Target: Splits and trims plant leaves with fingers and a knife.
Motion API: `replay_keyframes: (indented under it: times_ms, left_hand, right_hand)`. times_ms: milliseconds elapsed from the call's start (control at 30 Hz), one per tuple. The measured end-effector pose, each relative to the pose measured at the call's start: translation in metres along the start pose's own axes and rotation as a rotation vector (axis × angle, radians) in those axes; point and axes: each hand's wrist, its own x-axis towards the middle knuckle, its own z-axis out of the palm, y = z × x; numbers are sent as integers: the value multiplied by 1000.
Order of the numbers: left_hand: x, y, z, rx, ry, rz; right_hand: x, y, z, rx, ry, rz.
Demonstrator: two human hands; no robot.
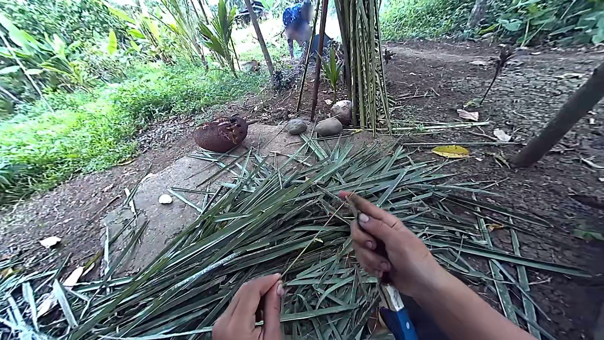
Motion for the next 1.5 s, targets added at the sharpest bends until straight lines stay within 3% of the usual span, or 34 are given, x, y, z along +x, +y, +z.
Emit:
replay_keyframes:
  times_ms: [167, 467, 800, 933, 1100, 1233, 1333, 1500]
  left_hand:
    - [2, -5, -5, -40, -131, -59]
    - [6, 14, 18, -65, -26, -9]
    - [11, 13, 2, -32, -87, 17]
    - [13, -4, -22, 15, -227, -1]
    - [13, 1, -10, -21, -291, -28]
    - [6, 12, 12, -50, -145, 6]
    - [6, 9, 3, -24, -118, 6]
    - [9, -13, -41, 28, -211, -29]
  right_hand:
    - [0, -4, -5, 17, 17, -16]
    - [-12, 34, 28, -128, -385, 215]
    - [-4, 6, 5, -5, -93, 10]
    - [-1, -5, -5, 20, 54, -40]
    - [-5, 6, 3, -16, -48, 32]
    - [-11, 22, 15, -72, -206, 118]
    - [-10, 17, 11, -58, -159, 57]
    - [-4, -10, -15, -3, 64, -77]
